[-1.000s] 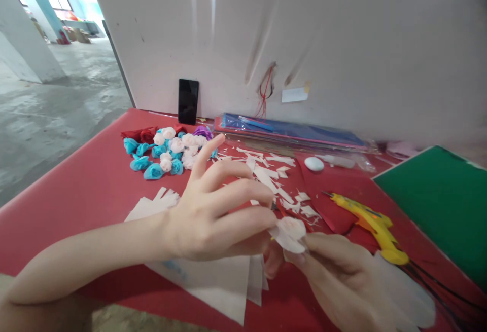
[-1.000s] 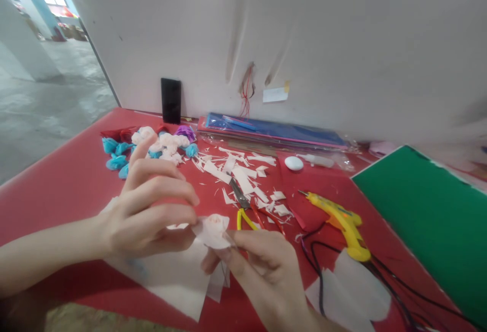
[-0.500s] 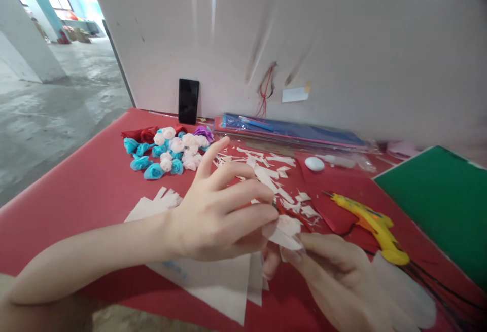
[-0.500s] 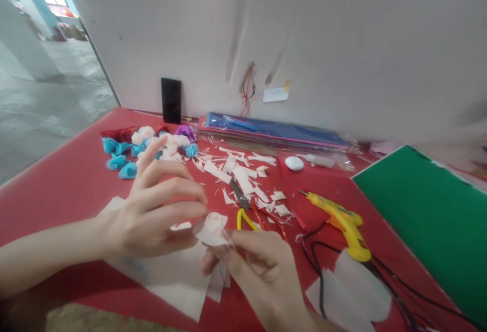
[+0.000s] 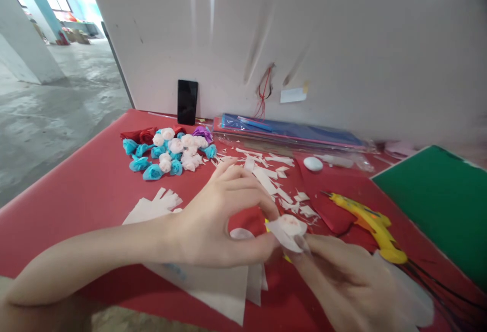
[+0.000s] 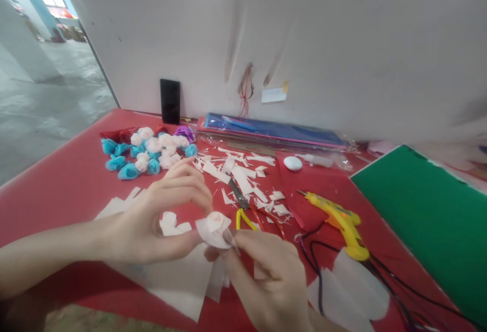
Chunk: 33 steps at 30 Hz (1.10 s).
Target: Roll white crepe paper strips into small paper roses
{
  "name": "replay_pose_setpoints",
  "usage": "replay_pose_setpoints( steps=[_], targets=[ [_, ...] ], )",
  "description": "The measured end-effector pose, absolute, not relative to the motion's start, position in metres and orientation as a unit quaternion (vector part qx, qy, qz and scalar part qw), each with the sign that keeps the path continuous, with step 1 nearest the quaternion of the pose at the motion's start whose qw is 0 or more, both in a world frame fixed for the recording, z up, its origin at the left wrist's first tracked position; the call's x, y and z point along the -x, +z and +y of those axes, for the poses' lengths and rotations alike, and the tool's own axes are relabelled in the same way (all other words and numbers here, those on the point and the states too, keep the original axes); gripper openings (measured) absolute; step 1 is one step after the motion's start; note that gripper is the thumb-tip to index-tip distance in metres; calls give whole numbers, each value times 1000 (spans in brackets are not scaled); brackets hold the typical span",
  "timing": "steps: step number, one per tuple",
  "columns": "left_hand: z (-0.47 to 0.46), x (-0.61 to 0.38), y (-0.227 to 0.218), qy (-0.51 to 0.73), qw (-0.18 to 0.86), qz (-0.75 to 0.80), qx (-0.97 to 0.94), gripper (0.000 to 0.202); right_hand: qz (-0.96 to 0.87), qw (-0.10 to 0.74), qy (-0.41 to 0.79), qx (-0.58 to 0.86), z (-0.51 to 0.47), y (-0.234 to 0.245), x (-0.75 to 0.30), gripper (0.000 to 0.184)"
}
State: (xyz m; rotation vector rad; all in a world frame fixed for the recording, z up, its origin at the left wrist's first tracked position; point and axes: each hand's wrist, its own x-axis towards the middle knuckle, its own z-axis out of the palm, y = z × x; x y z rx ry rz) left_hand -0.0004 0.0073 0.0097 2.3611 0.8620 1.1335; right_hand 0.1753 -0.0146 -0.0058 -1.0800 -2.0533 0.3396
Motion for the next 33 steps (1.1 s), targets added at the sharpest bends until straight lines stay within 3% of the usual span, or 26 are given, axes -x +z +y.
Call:
replay_pose_setpoints(
  steps=[9,21,33],
  targets=[
    [8,-3,5,394,290,310,-815,1,-825,409,52,386,-16,-13,-179,12],
    [5,-5,-1,441,430,294,-731,7,-813,425,61,394,-22,-13,-177,16],
    [-1,-10,-5,450,543,301,-642,9,-831,408,-24,377,-20,-17,-182,15]
  ],
)
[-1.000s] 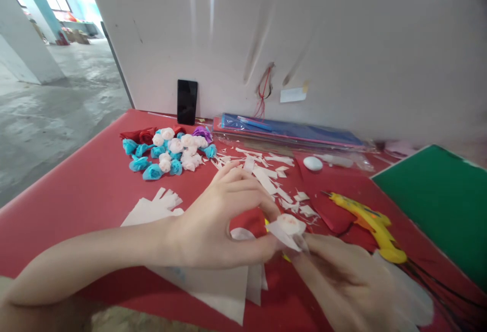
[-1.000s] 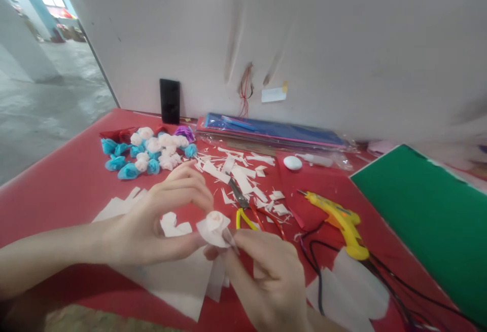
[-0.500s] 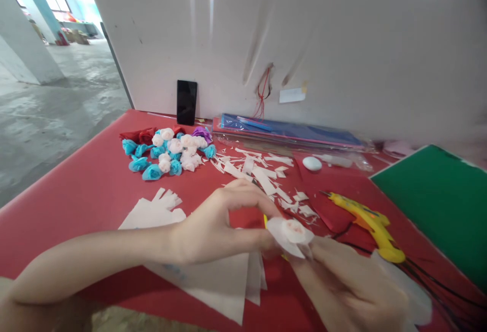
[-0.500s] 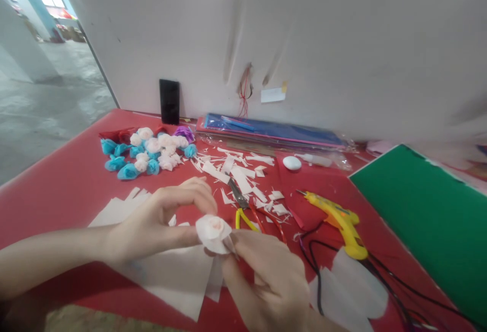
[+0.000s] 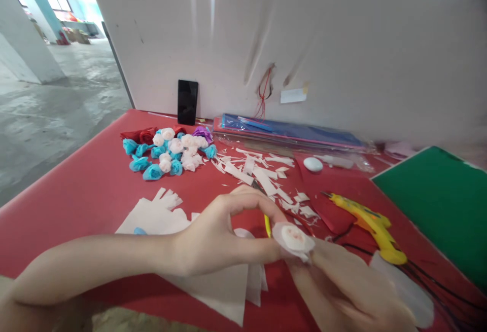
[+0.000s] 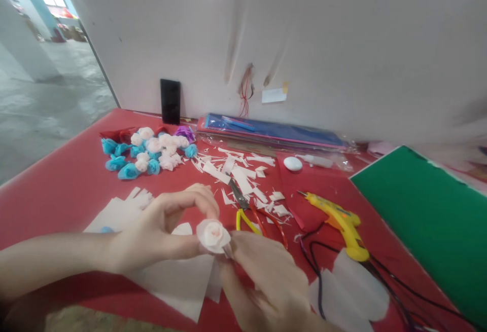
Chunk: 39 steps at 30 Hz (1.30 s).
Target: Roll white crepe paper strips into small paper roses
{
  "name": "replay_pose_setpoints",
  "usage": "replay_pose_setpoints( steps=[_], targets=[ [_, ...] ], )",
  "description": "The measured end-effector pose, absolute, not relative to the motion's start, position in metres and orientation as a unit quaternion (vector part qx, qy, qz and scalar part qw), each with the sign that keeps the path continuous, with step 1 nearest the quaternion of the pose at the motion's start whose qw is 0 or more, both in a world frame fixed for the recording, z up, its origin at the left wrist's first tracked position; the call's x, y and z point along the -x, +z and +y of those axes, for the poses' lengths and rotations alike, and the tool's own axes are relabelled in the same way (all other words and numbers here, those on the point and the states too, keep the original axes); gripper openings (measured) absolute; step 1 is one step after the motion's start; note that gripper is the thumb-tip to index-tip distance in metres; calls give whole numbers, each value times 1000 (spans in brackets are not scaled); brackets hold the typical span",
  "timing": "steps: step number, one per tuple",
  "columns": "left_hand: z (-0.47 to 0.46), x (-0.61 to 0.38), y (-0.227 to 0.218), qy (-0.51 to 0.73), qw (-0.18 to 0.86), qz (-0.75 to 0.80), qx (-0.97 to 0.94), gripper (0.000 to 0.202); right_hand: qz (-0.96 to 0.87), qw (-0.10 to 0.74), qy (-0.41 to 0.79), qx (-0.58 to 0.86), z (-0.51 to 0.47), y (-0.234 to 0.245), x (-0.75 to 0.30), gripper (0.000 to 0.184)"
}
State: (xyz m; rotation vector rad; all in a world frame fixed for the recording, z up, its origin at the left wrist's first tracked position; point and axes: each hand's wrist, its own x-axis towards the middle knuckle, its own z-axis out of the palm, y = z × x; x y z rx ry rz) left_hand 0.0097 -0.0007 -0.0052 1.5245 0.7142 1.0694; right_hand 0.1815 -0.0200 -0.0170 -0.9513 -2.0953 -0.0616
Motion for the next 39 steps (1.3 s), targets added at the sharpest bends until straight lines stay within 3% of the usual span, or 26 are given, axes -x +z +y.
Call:
replay_pose_setpoints(
  steps=[9,16,20,28,39],
  targets=[
    [-4,-14,-5,474,473,278,-689,9,-881,344,-26,323,-16,-9,-180,25],
    [1,-9,-3,482,308,225,-789,12,-890,336,-197,237,-10,-11,-190,21],
    [2,-8,-2,478,255,209,-814,14,-892,331,-229,205,-5,-7,-195,22],
    [5,-6,-11,492,173,185,-833,14,-884,363,-161,246,-5,-6,-187,25],
    [2,-10,-16,513,221,235,-796,16,-860,416,3,297,-4,3,-180,17]
  ],
)
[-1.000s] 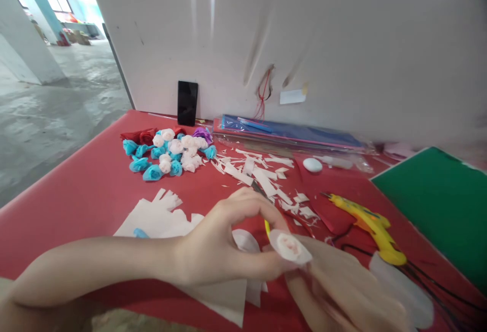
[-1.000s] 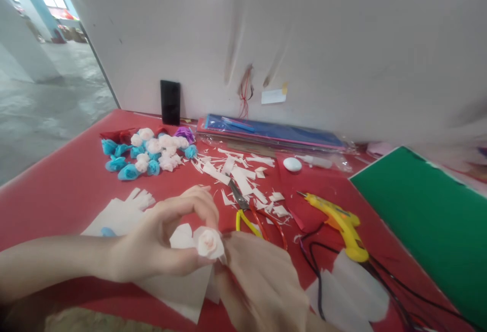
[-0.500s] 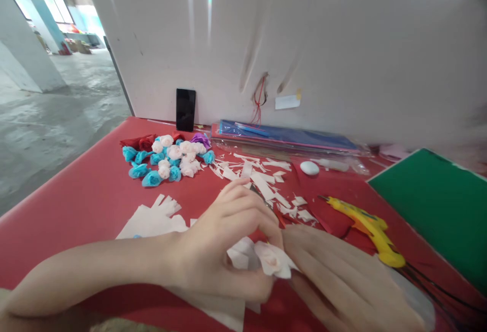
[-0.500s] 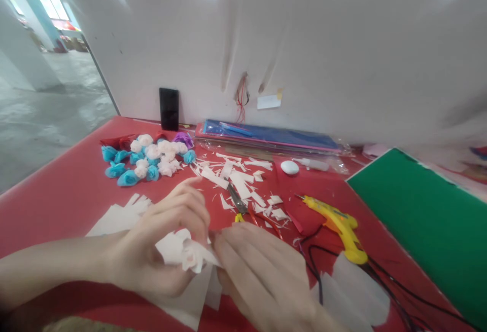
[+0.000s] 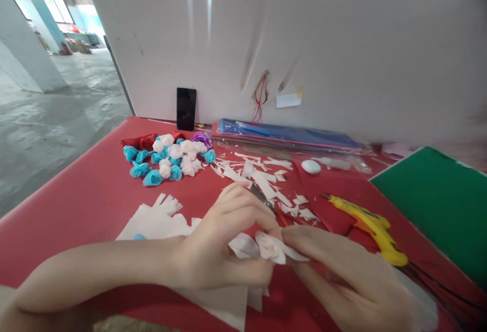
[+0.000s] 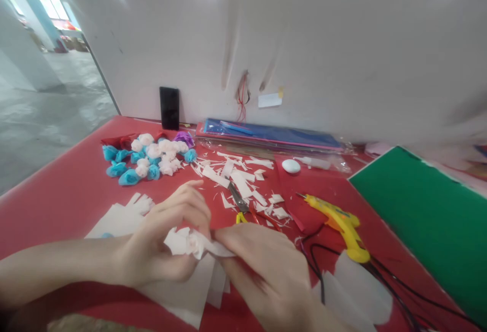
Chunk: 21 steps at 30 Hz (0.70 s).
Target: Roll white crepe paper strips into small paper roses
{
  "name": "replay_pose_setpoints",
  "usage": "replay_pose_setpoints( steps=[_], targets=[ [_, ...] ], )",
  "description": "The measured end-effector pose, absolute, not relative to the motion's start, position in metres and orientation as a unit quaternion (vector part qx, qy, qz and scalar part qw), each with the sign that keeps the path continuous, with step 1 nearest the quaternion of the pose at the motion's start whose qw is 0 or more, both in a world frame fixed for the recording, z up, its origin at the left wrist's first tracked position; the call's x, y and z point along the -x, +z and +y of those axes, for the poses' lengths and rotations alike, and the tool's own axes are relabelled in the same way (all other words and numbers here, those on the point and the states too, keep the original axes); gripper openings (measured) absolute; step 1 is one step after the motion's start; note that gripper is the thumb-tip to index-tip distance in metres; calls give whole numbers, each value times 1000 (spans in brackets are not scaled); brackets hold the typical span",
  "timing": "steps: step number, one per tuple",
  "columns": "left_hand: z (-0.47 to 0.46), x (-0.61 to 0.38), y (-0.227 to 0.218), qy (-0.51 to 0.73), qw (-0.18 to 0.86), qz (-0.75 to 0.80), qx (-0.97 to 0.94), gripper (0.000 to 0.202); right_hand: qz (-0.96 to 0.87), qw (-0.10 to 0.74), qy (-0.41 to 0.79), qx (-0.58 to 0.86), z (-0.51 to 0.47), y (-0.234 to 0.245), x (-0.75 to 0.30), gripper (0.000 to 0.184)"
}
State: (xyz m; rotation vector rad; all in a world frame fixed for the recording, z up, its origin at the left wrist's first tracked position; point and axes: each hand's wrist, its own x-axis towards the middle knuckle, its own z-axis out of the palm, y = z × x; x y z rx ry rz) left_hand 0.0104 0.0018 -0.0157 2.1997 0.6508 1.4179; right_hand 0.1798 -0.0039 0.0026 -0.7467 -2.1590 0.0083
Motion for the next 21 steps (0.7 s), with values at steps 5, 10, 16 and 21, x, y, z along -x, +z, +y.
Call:
replay_pose_setpoints(
  steps=[5,10,16,21],
  targets=[
    [3,-9,-15,502,204,226,-809,15,-848,422,21,320,-3,3,-177,19],
    [4,-7,-6,472,223,203,-829,11,-849,431,100,288,0,2,-181,18],
    [2,0,11,417,361,190,-812,17,-858,411,192,243,15,1,-192,20],
    [1,-1,15,410,407,256,-775,16,-857,396,228,237,25,-7,-196,18]
  ],
)
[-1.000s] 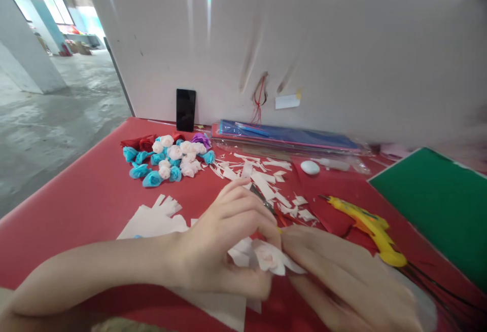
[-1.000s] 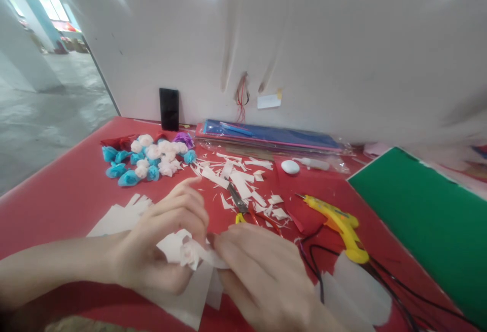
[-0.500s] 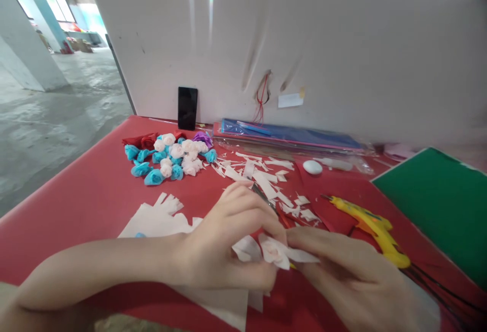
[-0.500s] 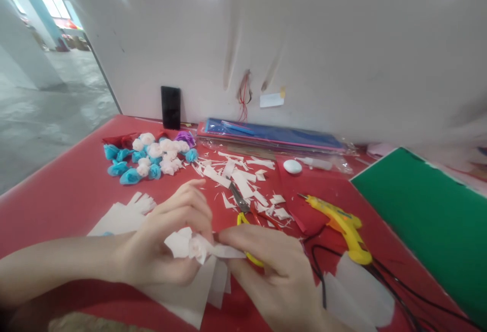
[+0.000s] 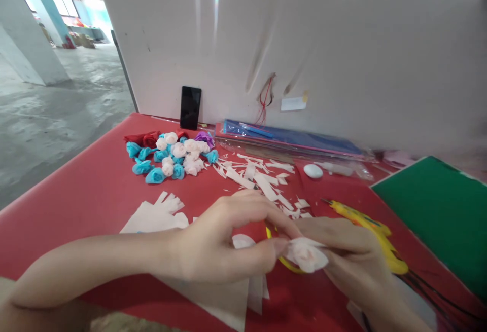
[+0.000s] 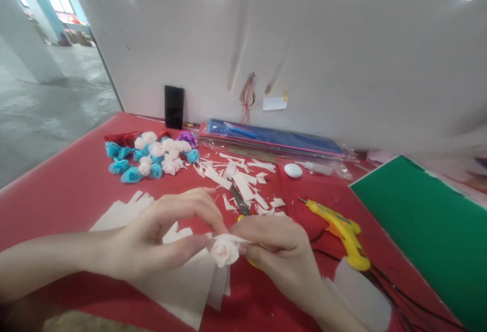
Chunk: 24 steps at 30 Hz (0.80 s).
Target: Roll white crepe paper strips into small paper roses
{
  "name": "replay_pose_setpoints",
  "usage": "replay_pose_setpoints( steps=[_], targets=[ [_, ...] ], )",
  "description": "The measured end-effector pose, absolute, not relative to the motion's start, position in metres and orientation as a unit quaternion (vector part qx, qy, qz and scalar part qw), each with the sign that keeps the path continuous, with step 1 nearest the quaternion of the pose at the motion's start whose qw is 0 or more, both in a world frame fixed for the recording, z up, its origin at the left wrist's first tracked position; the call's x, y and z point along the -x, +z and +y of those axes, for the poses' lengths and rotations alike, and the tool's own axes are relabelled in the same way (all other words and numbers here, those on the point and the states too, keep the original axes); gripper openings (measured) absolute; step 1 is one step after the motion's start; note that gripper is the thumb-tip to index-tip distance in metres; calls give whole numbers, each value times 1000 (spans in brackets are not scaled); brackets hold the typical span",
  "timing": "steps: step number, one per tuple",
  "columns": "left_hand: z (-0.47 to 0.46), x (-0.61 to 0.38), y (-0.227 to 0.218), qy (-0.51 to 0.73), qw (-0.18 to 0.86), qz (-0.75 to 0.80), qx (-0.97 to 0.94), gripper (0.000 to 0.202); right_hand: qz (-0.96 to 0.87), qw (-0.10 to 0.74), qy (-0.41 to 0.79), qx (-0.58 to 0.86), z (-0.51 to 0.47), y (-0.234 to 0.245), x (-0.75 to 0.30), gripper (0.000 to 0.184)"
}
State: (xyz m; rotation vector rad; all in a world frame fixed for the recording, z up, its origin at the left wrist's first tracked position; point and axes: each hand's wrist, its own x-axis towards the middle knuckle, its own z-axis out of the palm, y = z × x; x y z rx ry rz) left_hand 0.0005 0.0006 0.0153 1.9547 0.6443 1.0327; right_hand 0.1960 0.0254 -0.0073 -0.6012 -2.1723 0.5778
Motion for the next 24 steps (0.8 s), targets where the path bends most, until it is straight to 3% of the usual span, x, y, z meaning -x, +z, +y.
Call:
replay_pose_setpoints(
  steps=[19,24],
  targets=[
    [0,-5,9,440,362,266,-778,12,-896,385,144,165,21,4,-193,18],
    [1,-5,4,462,358,256,-770,9,-890,387,175,163,19,5,-193,16]
  ],
)
